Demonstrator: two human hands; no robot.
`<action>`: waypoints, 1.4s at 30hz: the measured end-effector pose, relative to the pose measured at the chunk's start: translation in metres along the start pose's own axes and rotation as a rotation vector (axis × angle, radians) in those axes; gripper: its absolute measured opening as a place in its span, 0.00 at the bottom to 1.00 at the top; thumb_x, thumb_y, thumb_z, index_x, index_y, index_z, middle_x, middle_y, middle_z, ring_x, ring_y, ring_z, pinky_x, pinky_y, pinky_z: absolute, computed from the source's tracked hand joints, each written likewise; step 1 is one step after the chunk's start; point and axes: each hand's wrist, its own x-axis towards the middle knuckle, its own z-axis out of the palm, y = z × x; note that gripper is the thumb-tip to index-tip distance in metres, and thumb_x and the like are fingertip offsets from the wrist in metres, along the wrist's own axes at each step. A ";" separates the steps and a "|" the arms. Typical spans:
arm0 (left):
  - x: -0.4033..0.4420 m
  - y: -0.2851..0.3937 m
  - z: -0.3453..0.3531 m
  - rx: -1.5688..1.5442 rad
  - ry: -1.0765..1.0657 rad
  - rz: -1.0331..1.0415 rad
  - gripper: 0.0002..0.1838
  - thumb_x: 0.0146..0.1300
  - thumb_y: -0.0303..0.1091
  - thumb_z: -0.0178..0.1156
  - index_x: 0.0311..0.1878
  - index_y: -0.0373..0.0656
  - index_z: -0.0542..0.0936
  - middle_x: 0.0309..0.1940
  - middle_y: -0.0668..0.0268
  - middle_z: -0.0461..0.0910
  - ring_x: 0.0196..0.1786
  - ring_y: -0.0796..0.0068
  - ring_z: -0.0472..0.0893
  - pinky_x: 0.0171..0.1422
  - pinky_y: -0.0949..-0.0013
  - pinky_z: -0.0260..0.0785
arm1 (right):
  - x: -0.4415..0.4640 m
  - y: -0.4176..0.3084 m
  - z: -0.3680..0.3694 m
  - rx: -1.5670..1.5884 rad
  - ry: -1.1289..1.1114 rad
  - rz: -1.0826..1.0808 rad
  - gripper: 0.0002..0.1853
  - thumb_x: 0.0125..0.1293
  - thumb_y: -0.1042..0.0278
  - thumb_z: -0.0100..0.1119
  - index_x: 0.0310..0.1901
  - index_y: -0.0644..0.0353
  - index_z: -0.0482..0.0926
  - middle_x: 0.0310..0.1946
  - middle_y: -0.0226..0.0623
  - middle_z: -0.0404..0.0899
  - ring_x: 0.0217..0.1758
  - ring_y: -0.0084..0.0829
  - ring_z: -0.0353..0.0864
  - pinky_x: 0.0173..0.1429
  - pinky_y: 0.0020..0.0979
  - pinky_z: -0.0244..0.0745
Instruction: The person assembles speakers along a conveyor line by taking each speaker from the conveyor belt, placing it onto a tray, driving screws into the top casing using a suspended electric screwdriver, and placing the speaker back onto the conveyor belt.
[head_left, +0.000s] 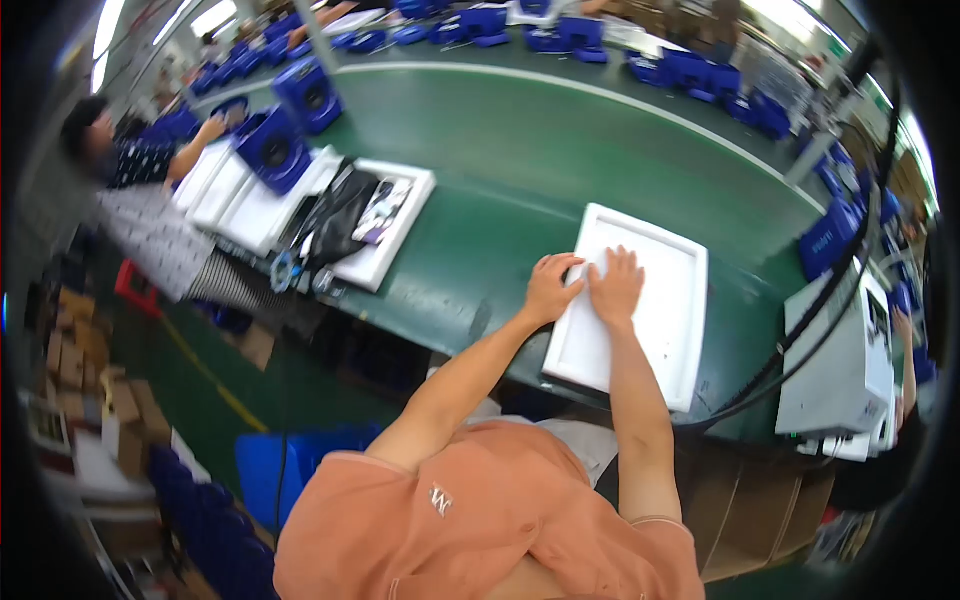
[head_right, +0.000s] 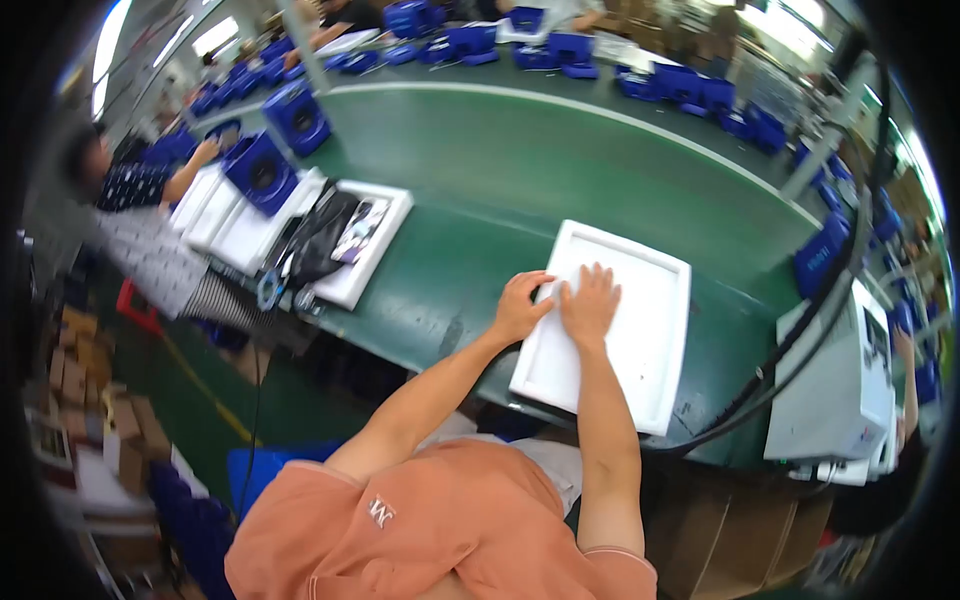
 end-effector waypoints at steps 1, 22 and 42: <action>0.000 0.000 0.001 -0.003 0.026 0.010 0.21 0.60 0.39 0.67 0.57 0.45 0.84 0.59 0.57 0.83 0.65 0.54 0.78 0.75 0.53 0.64 | 0.000 0.004 0.006 0.020 0.013 -0.018 0.31 0.73 0.46 0.56 0.71 0.55 0.74 0.78 0.43 0.64 0.85 0.47 0.54 0.85 0.58 0.44; 0.133 -0.086 -0.121 -0.730 -0.033 -0.615 0.40 0.67 0.43 0.68 0.76 0.53 0.55 0.51 0.64 0.76 0.49 0.67 0.82 0.53 0.56 0.77 | -0.006 0.015 0.002 0.155 0.238 -0.063 0.19 0.62 0.64 0.67 0.55 0.56 0.83 0.66 0.44 0.78 0.75 0.45 0.70 0.79 0.52 0.59; 0.467 -0.366 -0.576 -1.182 1.333 -0.836 0.56 0.59 0.60 0.74 0.82 0.53 0.53 0.80 0.55 0.59 0.77 0.42 0.63 0.68 0.20 0.66 | -0.001 -0.019 -0.010 0.042 -0.017 0.037 0.21 0.63 0.77 0.50 0.59 0.67 0.74 0.73 0.50 0.69 0.81 0.53 0.60 0.82 0.50 0.51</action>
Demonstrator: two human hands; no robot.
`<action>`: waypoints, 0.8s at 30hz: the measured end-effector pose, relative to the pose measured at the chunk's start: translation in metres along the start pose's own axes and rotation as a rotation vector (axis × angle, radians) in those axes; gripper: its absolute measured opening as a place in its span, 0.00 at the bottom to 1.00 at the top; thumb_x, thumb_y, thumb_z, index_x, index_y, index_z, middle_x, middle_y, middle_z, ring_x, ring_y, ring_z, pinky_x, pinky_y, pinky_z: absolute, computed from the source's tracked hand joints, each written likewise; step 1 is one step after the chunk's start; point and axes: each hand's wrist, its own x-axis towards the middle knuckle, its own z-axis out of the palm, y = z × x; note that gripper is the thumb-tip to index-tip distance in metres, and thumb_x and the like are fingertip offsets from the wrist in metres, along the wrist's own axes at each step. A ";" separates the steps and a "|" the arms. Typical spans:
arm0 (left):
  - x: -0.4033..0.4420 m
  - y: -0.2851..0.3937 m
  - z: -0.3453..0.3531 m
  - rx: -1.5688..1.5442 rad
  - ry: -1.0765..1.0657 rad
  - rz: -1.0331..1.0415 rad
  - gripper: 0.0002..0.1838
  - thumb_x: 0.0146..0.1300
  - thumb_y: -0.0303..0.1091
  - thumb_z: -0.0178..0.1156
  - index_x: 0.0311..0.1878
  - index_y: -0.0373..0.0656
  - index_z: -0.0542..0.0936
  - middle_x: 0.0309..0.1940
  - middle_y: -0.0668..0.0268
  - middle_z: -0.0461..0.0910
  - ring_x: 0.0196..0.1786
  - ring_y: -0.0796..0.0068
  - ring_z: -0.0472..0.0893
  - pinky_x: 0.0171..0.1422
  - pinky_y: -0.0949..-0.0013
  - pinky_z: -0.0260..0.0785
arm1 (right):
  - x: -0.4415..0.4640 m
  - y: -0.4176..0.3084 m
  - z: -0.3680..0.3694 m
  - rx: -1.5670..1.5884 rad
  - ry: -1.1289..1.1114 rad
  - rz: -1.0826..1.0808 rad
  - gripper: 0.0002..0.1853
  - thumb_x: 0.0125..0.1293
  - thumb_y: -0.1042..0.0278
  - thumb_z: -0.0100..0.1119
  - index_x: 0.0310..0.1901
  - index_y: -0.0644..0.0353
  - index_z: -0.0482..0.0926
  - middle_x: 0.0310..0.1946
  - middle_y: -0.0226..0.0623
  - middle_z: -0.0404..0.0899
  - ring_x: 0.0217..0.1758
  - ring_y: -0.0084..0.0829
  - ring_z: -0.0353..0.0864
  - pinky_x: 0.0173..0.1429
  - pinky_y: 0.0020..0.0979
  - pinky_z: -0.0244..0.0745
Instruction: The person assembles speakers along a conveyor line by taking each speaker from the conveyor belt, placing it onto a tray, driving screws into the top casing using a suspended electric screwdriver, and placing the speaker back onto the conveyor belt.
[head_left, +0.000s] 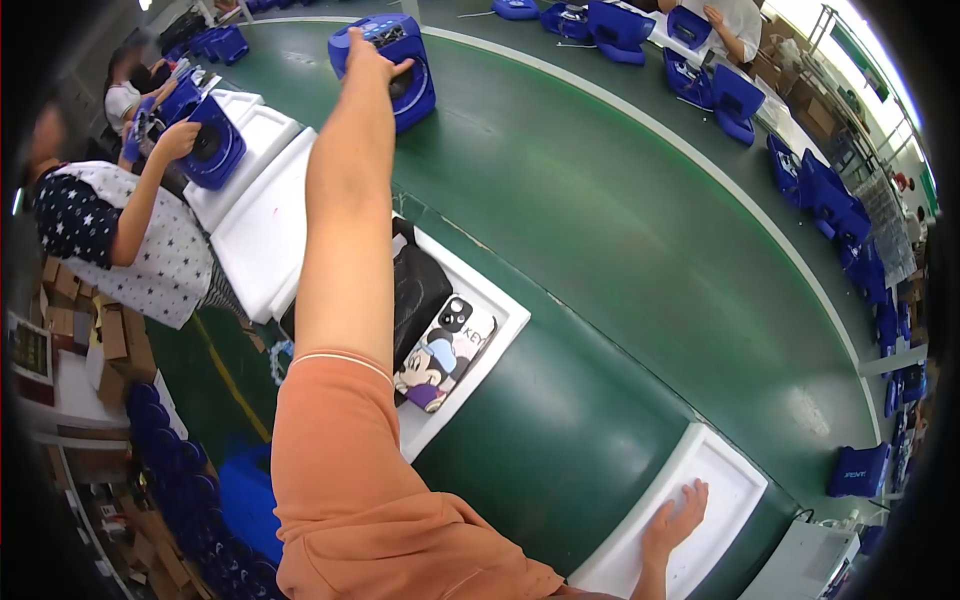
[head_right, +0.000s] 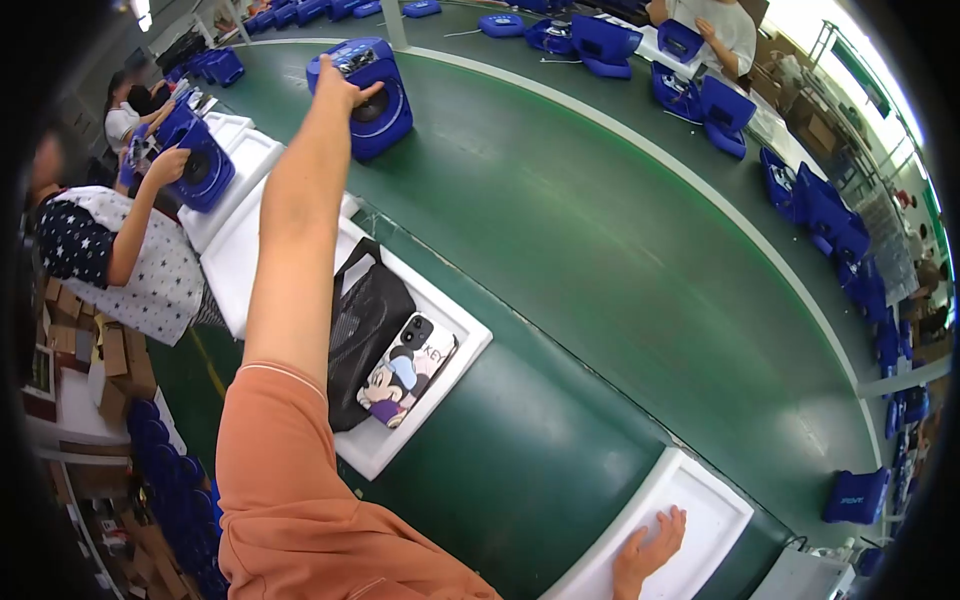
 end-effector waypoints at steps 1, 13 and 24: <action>0.013 0.001 -0.002 0.026 -0.077 0.014 0.49 0.61 0.56 0.73 0.79 0.50 0.60 0.76 0.54 0.65 0.75 0.43 0.67 0.68 0.22 0.67 | 0.000 0.001 0.002 -0.009 0.004 -0.006 0.21 0.64 0.77 0.50 0.59 0.67 0.74 0.73 0.50 0.68 0.81 0.53 0.60 0.82 0.50 0.51; -0.076 -0.063 -0.100 0.097 -0.696 -0.083 0.34 0.60 0.27 0.72 0.68 0.37 0.70 0.69 0.48 0.70 0.75 0.43 0.66 0.71 0.33 0.74 | 0.007 0.012 0.014 0.032 0.198 -0.151 0.19 0.58 0.73 0.59 0.52 0.66 0.81 0.65 0.52 0.76 0.73 0.57 0.69 0.76 0.53 0.61; -0.625 -0.219 -0.272 0.337 -1.052 -0.979 0.30 0.63 0.27 0.68 0.67 0.36 0.69 0.61 0.51 0.73 0.70 0.45 0.73 0.75 0.33 0.71 | 0.065 -0.060 -0.212 1.151 0.289 -0.203 0.38 0.73 0.44 0.60 0.75 0.61 0.67 0.73 0.46 0.69 0.75 0.41 0.67 0.79 0.37 0.58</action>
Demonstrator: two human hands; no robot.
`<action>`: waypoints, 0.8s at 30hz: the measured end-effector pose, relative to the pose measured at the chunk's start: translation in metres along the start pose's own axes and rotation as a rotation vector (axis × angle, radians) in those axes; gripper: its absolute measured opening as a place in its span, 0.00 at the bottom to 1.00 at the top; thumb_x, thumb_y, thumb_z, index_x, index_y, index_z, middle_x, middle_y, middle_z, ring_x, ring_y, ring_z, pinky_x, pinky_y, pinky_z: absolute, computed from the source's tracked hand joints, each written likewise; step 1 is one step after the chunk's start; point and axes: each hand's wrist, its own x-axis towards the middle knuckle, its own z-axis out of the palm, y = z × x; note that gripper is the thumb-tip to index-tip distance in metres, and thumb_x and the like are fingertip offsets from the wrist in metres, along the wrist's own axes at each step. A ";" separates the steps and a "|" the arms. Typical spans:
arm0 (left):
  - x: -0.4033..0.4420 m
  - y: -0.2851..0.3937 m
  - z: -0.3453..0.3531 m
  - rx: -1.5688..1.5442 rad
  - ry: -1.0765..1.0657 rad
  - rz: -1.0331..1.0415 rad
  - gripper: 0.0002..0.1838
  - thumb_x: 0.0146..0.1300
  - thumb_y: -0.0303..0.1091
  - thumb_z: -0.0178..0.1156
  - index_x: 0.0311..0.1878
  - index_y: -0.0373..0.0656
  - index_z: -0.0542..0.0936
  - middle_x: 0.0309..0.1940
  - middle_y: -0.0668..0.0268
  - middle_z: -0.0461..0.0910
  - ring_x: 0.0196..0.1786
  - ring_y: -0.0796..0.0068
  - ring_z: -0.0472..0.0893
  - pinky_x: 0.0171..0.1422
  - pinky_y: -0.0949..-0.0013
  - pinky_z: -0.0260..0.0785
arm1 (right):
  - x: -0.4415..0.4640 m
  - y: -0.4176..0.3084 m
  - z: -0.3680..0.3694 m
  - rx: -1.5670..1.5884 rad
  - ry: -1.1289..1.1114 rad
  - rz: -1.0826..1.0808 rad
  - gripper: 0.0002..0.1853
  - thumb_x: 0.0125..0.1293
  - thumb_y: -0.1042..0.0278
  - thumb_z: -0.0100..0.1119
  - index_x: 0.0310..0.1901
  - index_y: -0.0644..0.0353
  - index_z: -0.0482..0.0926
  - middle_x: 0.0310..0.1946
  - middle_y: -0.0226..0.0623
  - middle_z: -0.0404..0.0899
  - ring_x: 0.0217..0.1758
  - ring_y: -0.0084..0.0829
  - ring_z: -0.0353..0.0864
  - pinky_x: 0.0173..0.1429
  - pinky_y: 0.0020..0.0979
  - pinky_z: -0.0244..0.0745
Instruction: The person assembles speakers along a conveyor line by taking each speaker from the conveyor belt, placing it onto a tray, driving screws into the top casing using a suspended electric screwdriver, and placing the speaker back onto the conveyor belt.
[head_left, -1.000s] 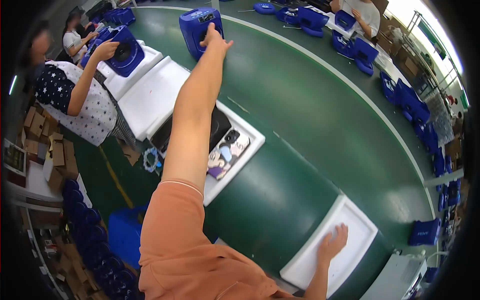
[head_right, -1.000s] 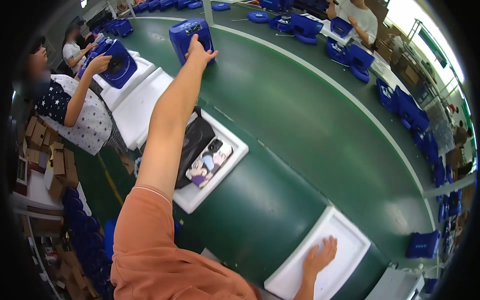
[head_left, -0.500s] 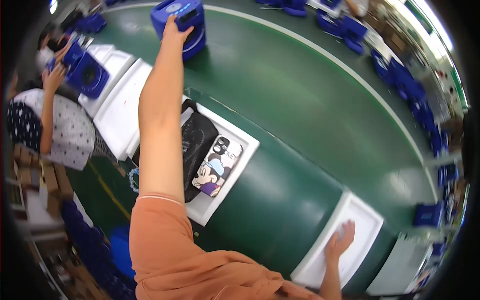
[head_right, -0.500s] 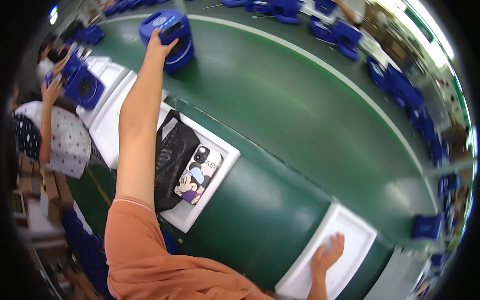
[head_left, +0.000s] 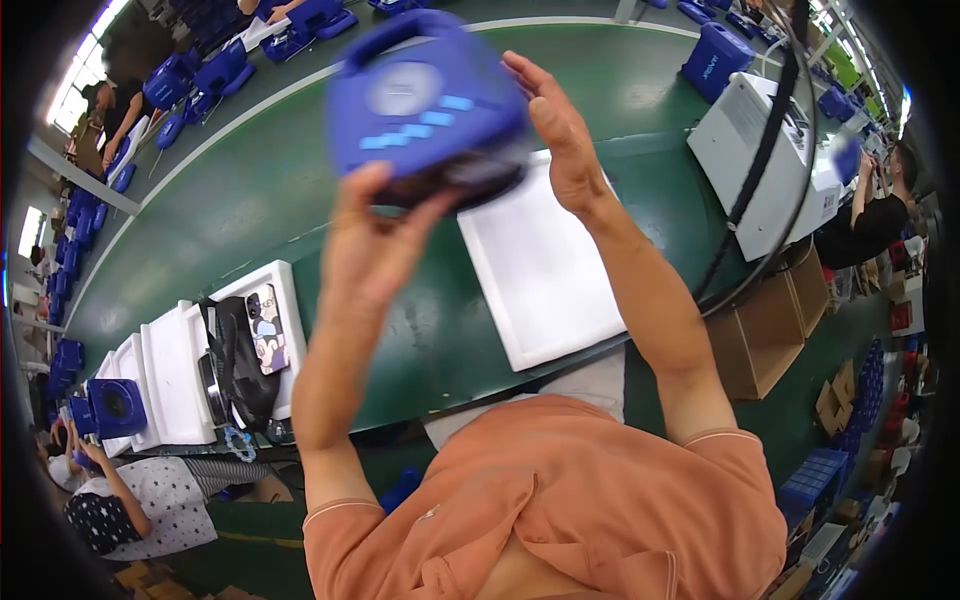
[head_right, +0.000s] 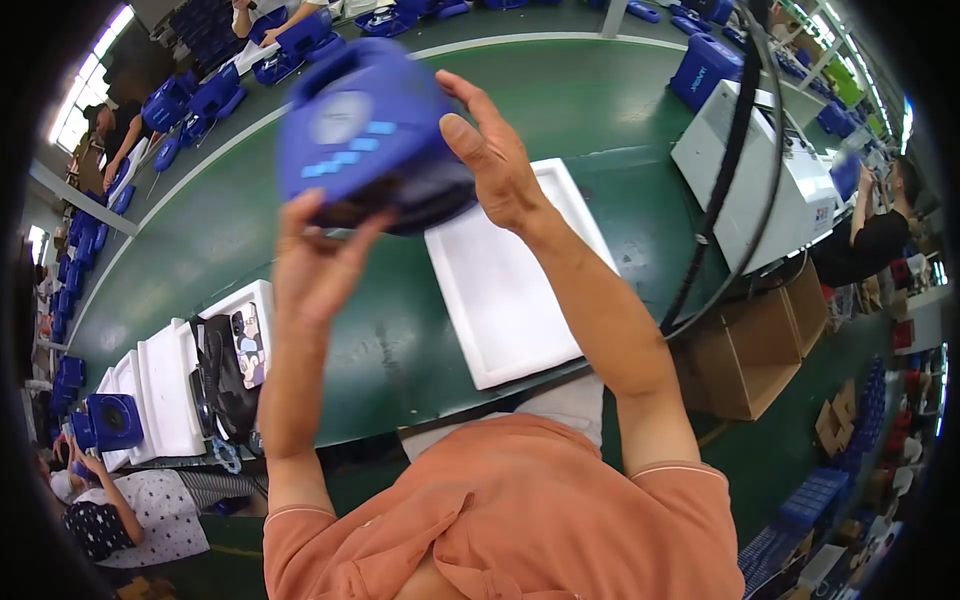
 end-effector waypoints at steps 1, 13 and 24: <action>-0.005 -0.037 0.024 -0.003 0.069 -0.047 0.28 0.63 0.26 0.68 0.65 0.37 0.70 0.61 0.52 0.72 0.71 0.47 0.72 0.75 0.33 0.72 | -0.008 0.009 -0.019 -0.172 0.117 -0.128 0.40 0.71 0.43 0.63 0.76 0.60 0.67 0.72 0.46 0.70 0.74 0.38 0.68 0.79 0.34 0.59; -0.046 -0.152 0.042 0.309 0.197 -0.404 0.32 0.69 0.47 0.67 0.69 0.53 0.61 0.57 0.55 0.67 0.65 0.43 0.76 0.70 0.32 0.71 | -0.040 0.006 -0.124 -0.205 0.306 0.086 0.26 0.72 0.65 0.59 0.67 0.70 0.75 0.63 0.46 0.80 0.64 0.33 0.80 0.71 0.34 0.71; 0.001 -0.120 -0.027 0.699 0.176 0.243 0.36 0.72 0.50 0.62 0.77 0.48 0.61 0.59 0.58 0.74 0.61 0.66 0.74 0.65 0.59 0.66 | 0.279 -0.130 -0.146 -1.098 1.422 -0.835 0.27 0.71 0.51 0.60 0.59 0.69 0.79 0.59 0.52 0.81 0.64 0.48 0.80 0.69 0.45 0.74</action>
